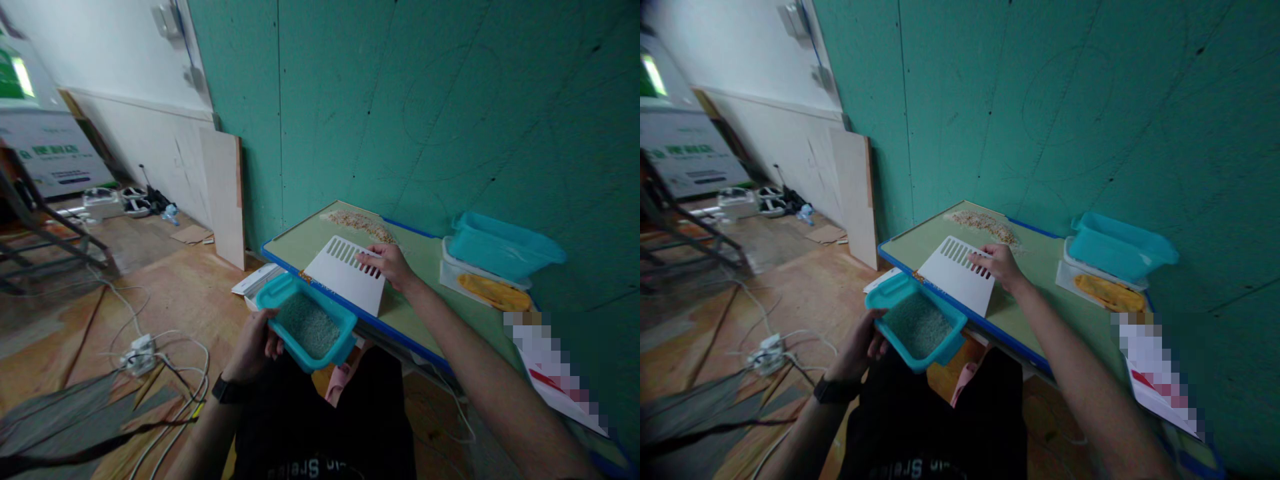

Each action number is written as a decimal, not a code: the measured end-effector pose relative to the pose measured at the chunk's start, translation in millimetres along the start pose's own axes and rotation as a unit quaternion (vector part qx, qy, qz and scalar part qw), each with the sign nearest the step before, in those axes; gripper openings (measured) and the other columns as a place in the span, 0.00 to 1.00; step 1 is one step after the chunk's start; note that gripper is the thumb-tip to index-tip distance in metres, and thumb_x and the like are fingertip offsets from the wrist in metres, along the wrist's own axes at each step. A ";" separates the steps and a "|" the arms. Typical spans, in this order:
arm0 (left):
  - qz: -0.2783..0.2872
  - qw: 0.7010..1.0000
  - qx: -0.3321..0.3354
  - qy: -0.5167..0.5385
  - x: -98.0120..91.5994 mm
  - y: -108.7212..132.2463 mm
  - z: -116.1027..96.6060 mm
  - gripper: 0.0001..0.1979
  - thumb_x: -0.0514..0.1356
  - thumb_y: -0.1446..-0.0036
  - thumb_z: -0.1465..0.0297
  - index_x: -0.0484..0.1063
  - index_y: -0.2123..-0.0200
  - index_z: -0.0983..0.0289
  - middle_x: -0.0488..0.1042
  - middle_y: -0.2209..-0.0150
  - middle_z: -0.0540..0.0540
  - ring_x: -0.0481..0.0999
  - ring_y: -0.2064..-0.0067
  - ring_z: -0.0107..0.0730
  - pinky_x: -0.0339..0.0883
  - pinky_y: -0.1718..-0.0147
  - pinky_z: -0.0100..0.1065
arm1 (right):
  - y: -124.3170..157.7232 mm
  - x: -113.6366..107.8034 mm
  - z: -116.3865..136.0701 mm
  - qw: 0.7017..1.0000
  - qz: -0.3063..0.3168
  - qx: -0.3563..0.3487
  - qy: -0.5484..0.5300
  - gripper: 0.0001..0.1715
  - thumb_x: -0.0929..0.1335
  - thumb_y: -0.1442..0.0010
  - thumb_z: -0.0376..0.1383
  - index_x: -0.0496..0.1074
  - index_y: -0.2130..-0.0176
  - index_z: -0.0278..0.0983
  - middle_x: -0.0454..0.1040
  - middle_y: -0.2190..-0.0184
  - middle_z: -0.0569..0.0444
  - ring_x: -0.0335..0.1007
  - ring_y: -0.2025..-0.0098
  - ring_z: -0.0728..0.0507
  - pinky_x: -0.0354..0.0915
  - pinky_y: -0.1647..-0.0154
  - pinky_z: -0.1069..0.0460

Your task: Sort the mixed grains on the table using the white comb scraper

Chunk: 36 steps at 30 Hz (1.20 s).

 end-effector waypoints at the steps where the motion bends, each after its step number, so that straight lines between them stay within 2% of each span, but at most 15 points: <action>1: -0.001 1.000 -0.001 0.001 0.4 0.5 -0.3 0.27 0.67 0.53 0.51 0.64 0.93 0.58 0.59 0.95 0.50 0.66 0.90 0.25 0.57 0.87 0.26 | 0.2 -0.5 0.8 1.000 -0.001 -0.002 -0.003 0.30 0.85 0.67 0.54 0.77 0.76 0.36 0.77 0.81 0.53 0.67 0.81 0.48 0.61 0.79 0.53; 6: -0.005 1.000 -0.001 0.008 1.2 0.1 -1.0 0.27 0.67 0.53 0.51 0.63 0.93 0.57 0.58 0.95 0.49 0.66 0.89 0.25 0.58 0.86 0.26 | -1.1 -5.5 -0.2 1.000 -0.027 0.003 -0.014 0.32 0.86 0.70 0.56 0.76 0.78 0.37 0.76 0.83 0.54 0.66 0.81 0.48 0.59 0.80 0.53; 12: -0.007 1.000 0.000 0.011 0.7 -2.4 0.3 0.26 0.67 0.53 0.52 0.63 0.93 0.57 0.58 0.95 0.49 0.67 0.89 0.24 0.60 0.85 0.25 | 1.8 4.9 -2.7 1.000 0.025 0.008 -0.009 0.32 0.86 0.68 0.56 0.78 0.77 0.36 0.78 0.81 0.53 0.67 0.81 0.48 0.59 0.79 0.53; 14: -0.007 1.000 -0.003 0.011 0.8 -1.9 0.3 0.26 0.67 0.54 0.52 0.64 0.93 0.57 0.59 0.95 0.49 0.66 0.90 0.25 0.58 0.86 0.25 | -0.2 2.5 -3.6 0.999 0.022 0.006 -0.023 0.32 0.86 0.68 0.56 0.78 0.76 0.36 0.78 0.81 0.53 0.67 0.81 0.48 0.59 0.79 0.53; 17: -0.007 1.000 -0.005 0.010 1.0 -0.6 -0.5 0.25 0.66 0.54 0.51 0.66 0.92 0.58 0.59 0.95 0.48 0.65 0.90 0.25 0.56 0.88 0.26 | -8.1 -17.4 -6.2 0.997 -0.054 -0.013 -0.062 0.34 0.85 0.69 0.58 0.78 0.74 0.37 0.78 0.79 0.53 0.69 0.79 0.47 0.63 0.77 0.52; 21: -0.007 1.000 0.003 0.008 -0.9 -0.4 -1.4 0.28 0.66 0.53 0.51 0.62 0.95 0.57 0.57 0.96 0.49 0.64 0.90 0.23 0.57 0.87 0.25 | -18.9 -54.9 -9.4 0.983 -0.167 -0.064 -0.034 0.37 0.84 0.66 0.61 0.80 0.70 0.36 0.80 0.77 0.52 0.72 0.77 0.44 0.66 0.75 0.50; 25: -0.004 1.000 0.006 0.006 -4.6 -2.0 -0.2 0.28 0.66 0.53 0.52 0.62 0.95 0.57 0.57 0.96 0.50 0.65 0.90 0.24 0.57 0.87 0.25 | -34.4 -72.6 -13.5 0.980 -0.187 -0.062 0.002 0.36 0.84 0.64 0.59 0.82 0.67 0.35 0.79 0.77 0.53 0.72 0.77 0.44 0.66 0.75 0.50; 29: 0.003 1.000 0.000 0.001 -3.0 -3.5 -1.6 0.29 0.66 0.53 0.51 0.63 0.95 0.58 0.58 0.96 0.51 0.64 0.91 0.24 0.56 0.87 0.25 | -57.8 -62.5 -14.9 0.988 -0.153 -0.030 0.015 0.30 0.84 0.63 0.55 0.81 0.70 0.35 0.79 0.78 0.53 0.71 0.78 0.46 0.65 0.76 0.52; 32: -0.003 1.000 -0.003 -0.004 0.6 -5.9 -7.0 0.28 0.65 0.55 0.51 0.62 0.96 0.57 0.57 0.96 0.51 0.64 0.91 0.25 0.56 0.88 0.26 | -72.8 -45.7 -14.7 0.992 -0.123 -0.012 0.019 0.25 0.84 0.61 0.50 0.81 0.70 0.35 0.79 0.78 0.53 0.71 0.78 0.46 0.65 0.76 0.52; 36: -0.006 1.000 -0.013 -0.025 2.3 -11.7 -14.2 0.28 0.64 0.57 0.50 0.62 0.97 0.57 0.57 0.96 0.52 0.65 0.90 0.25 0.58 0.88 0.26 | -82.2 -21.6 -16.3 0.997 -0.066 -0.010 0.027 0.23 0.83 0.59 0.49 0.80 0.73 0.36 0.79 0.79 0.53 0.70 0.78 0.46 0.64 0.76 0.52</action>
Point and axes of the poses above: each hand's wrist, its own y-axis away from the middle knuckle, its own x-axis out of the palm, z = x × y, the point moved 6 cm from there along -y, towards the middle knuckle
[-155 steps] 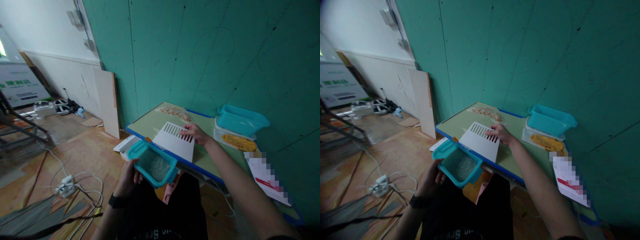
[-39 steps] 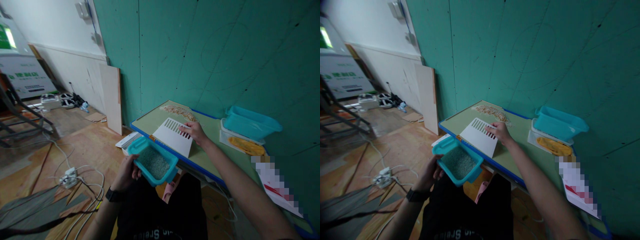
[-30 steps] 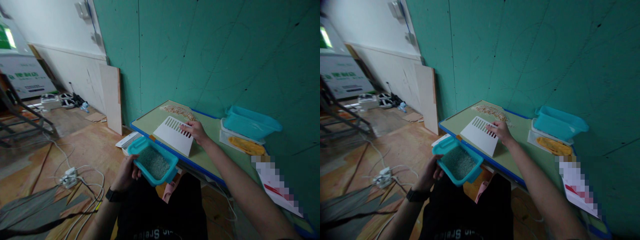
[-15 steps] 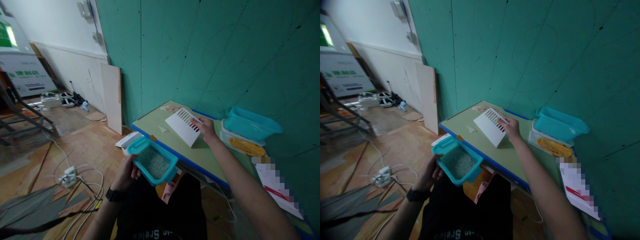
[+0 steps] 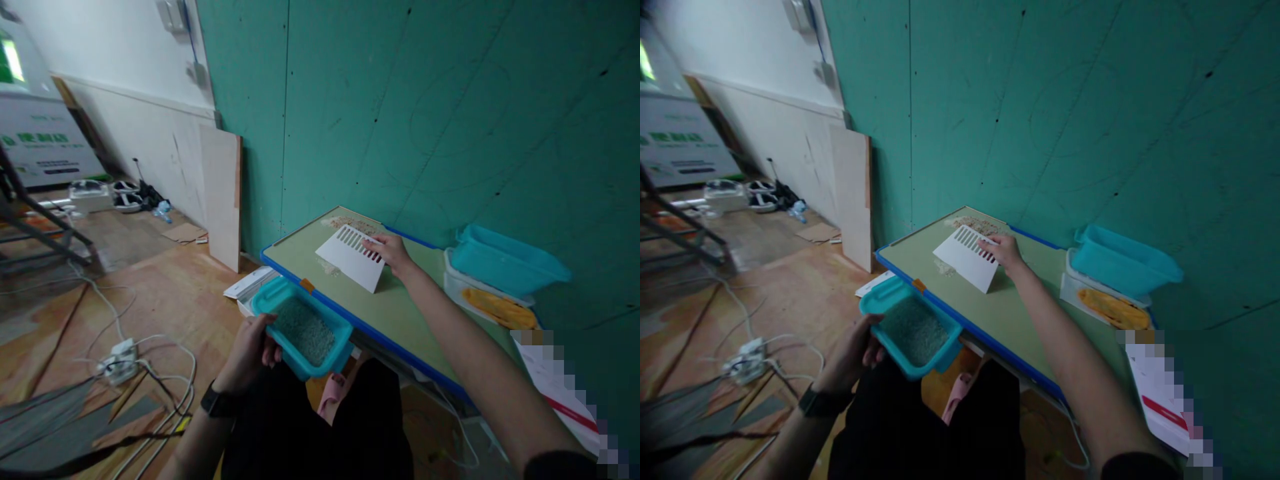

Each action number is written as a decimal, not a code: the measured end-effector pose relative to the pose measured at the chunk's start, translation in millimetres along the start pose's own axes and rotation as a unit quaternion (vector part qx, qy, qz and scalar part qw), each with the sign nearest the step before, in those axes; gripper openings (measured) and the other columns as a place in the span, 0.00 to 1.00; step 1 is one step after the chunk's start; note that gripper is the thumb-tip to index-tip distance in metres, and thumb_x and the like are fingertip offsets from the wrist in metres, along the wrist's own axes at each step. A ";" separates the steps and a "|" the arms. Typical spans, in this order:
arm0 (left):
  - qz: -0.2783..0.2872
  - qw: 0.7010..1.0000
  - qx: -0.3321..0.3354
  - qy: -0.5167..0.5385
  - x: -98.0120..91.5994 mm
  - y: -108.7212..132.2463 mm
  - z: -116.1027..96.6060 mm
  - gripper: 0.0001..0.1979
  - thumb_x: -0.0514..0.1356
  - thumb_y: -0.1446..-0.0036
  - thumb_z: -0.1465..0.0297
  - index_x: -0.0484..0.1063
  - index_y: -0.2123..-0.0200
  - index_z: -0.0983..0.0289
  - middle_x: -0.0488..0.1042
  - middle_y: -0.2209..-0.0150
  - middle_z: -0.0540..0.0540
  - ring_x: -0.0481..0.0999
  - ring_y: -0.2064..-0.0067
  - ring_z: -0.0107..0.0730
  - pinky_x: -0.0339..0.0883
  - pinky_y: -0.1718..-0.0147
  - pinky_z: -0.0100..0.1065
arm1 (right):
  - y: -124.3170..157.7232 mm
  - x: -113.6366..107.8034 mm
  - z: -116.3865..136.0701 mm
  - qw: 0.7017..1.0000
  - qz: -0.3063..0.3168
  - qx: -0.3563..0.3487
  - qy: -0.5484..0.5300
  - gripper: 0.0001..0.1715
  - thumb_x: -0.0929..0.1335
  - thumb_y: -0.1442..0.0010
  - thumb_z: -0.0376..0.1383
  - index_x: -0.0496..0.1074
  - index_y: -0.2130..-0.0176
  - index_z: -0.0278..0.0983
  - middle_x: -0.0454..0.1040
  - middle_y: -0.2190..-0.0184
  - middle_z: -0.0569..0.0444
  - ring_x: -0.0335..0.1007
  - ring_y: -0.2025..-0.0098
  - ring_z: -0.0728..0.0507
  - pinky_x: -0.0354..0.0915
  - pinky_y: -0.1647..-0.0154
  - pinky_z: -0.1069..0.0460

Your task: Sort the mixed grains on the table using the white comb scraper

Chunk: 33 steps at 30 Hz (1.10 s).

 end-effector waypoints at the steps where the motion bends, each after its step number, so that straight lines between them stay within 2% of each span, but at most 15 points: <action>1: 0.001 1.000 -0.001 -0.003 -0.4 -1.5 -1.2 0.28 0.64 0.57 0.50 0.62 0.98 0.57 0.57 0.96 0.53 0.64 0.90 0.25 0.58 0.88 0.27 | 0.3 5.0 -1.2 1.000 0.011 0.001 -0.003 0.23 0.83 0.59 0.50 0.80 0.73 0.36 0.79 0.79 0.53 0.70 0.78 0.46 0.64 0.76 0.52; 9: 0.016 1.000 -0.002 -0.001 -3.5 -2.8 0.6 0.30 0.64 0.55 0.49 0.63 0.98 0.59 0.58 0.95 0.54 0.64 0.90 0.24 0.57 0.87 0.26 | 16.4 25.7 -12.1 0.998 0.039 0.027 -0.046 0.30 0.85 0.66 0.54 0.79 0.75 0.35 0.78 0.80 0.55 0.69 0.79 0.48 0.63 0.77 0.53; 15: 0.024 1.000 0.008 0.010 -0.4 -1.7 1.0 0.31 0.64 0.53 0.49 0.62 0.98 0.58 0.59 0.95 0.53 0.65 0.89 0.24 0.60 0.85 0.27 | 37.7 35.4 -11.5 0.996 0.054 0.040 -0.065 0.29 0.85 0.65 0.53 0.80 0.74 0.35 0.78 0.80 0.54 0.69 0.80 0.48 0.62 0.78 0.53; 19: 0.029 0.999 0.008 0.011 1.0 -2.5 2.0 0.30 0.64 0.54 0.50 0.61 0.98 0.58 0.57 0.95 0.53 0.65 0.90 0.25 0.59 0.86 0.28 | 51.8 40.8 -7.7 0.995 0.058 0.045 -0.060 0.28 0.85 0.65 0.53 0.80 0.74 0.35 0.77 0.81 0.54 0.68 0.81 0.48 0.60 0.79 0.52; 26: 0.030 1.000 0.006 0.009 1.4 -1.7 1.6 0.31 0.64 0.53 0.49 0.61 0.98 0.58 0.58 0.95 0.53 0.64 0.90 0.24 0.57 0.86 0.27 | 66.7 44.7 0.6 0.993 0.054 0.059 -0.087 0.29 0.86 0.68 0.52 0.81 0.75 0.35 0.77 0.81 0.55 0.67 0.81 0.49 0.60 0.79 0.53; 33: 0.024 1.000 0.007 0.011 1.4 -1.6 0.4 0.31 0.65 0.54 0.49 0.61 0.97 0.58 0.57 0.95 0.52 0.64 0.90 0.24 0.57 0.86 0.27 | 65.3 41.3 4.8 0.992 0.049 0.050 -0.103 0.29 0.86 0.67 0.53 0.80 0.75 0.36 0.77 0.81 0.55 0.65 0.81 0.49 0.58 0.79 0.53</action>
Point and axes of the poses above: each hand's wrist, its own y-axis away from the middle knuckle, its own x-axis out of the palm, z = x × y, the point moved 6 cm from there along -y, towards the middle knuckle
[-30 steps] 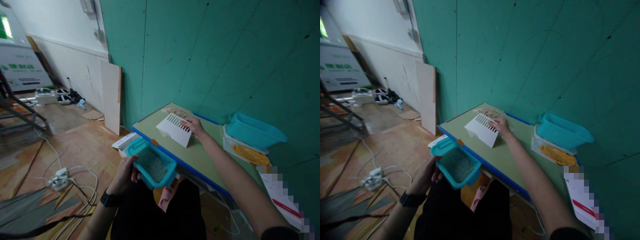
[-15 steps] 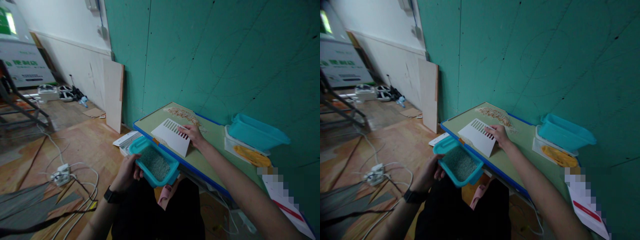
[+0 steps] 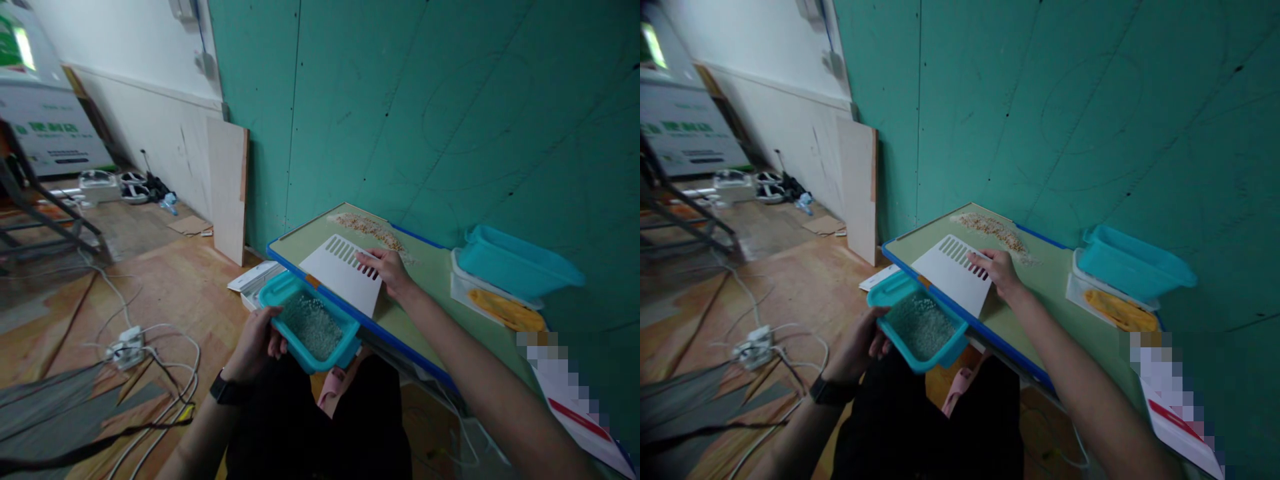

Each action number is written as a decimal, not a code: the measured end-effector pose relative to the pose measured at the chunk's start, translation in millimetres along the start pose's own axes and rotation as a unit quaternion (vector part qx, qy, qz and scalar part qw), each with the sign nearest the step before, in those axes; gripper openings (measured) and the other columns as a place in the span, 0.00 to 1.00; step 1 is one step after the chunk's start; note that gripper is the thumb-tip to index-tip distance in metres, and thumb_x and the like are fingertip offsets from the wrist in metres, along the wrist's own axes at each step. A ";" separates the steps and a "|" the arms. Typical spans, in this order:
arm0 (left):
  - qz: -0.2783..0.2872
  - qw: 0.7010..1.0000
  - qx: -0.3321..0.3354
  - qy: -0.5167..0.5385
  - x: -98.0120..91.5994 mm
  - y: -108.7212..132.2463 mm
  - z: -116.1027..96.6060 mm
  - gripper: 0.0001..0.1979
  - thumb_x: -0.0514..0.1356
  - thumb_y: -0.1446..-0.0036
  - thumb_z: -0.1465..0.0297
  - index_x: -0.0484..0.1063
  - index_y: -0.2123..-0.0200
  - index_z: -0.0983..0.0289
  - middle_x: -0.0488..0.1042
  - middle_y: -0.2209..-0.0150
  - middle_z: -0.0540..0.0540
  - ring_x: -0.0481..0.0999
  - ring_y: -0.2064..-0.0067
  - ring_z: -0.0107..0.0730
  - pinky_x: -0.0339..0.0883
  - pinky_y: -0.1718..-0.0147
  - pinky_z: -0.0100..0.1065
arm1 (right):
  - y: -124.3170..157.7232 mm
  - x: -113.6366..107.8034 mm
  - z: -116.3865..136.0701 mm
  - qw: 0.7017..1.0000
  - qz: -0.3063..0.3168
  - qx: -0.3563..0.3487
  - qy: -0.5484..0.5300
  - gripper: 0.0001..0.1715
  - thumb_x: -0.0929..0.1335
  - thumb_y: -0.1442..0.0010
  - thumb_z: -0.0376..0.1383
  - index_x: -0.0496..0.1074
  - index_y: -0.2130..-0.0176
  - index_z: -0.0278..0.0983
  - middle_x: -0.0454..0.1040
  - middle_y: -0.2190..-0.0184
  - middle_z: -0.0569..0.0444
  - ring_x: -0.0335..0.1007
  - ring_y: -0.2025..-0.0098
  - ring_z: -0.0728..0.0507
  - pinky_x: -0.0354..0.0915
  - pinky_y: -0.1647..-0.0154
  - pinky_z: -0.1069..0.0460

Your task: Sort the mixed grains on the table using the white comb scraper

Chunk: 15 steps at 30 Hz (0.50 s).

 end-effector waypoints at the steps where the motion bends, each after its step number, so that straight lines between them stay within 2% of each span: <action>1: 0.000 1.000 0.001 0.000 -0.3 0.1 0.1 0.31 0.65 0.54 0.49 0.61 0.97 0.58 0.57 0.95 0.52 0.64 0.90 0.24 0.57 0.86 0.27 | -1.5 -3.3 0.4 1.000 -0.010 -0.004 -0.005 0.29 0.86 0.68 0.53 0.79 0.75 0.36 0.76 0.81 0.55 0.65 0.81 0.49 0.59 0.79 0.53; 6: 0.006 1.000 0.006 0.001 -1.1 0.5 2.1 0.32 0.65 0.52 0.49 0.61 0.97 0.58 0.57 0.95 0.52 0.65 0.89 0.25 0.58 0.85 0.27 | -9.0 -18.3 -3.3 0.999 -0.049 -0.007 -0.001 0.30 0.86 0.70 0.52 0.79 0.75 0.37 0.77 0.81 0.55 0.69 0.80 0.47 0.63 0.78 0.52; 12: 0.011 1.000 0.007 -0.001 -2.1 -1.7 5.3 0.32 0.64 0.49 0.50 0.62 0.97 0.58 0.61 0.94 0.54 0.65 0.89 0.24 0.58 0.84 0.28 | -5.6 -7.2 -7.7 1.000 0.001 0.005 0.026 0.29 0.85 0.66 0.53 0.79 0.75 0.36 0.77 0.81 0.54 0.66 0.82 0.48 0.60 0.80 0.53; 15: 0.003 1.000 0.012 -0.001 -4.3 -2.9 7.0 0.32 0.64 0.50 0.51 0.62 0.98 0.58 0.58 0.95 0.53 0.65 0.89 0.24 0.58 0.84 0.27 | -2.7 0.0 -6.9 1.000 0.021 0.005 0.011 0.30 0.85 0.65 0.54 0.79 0.74 0.36 0.78 0.80 0.54 0.68 0.80 0.48 0.62 0.78 0.53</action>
Point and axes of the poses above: each hand's wrist, its own y-axis away from the middle knuckle, its own x-axis out of the palm, z = x × y, the point moved 6 cm from there along -y, towards the middle knuckle
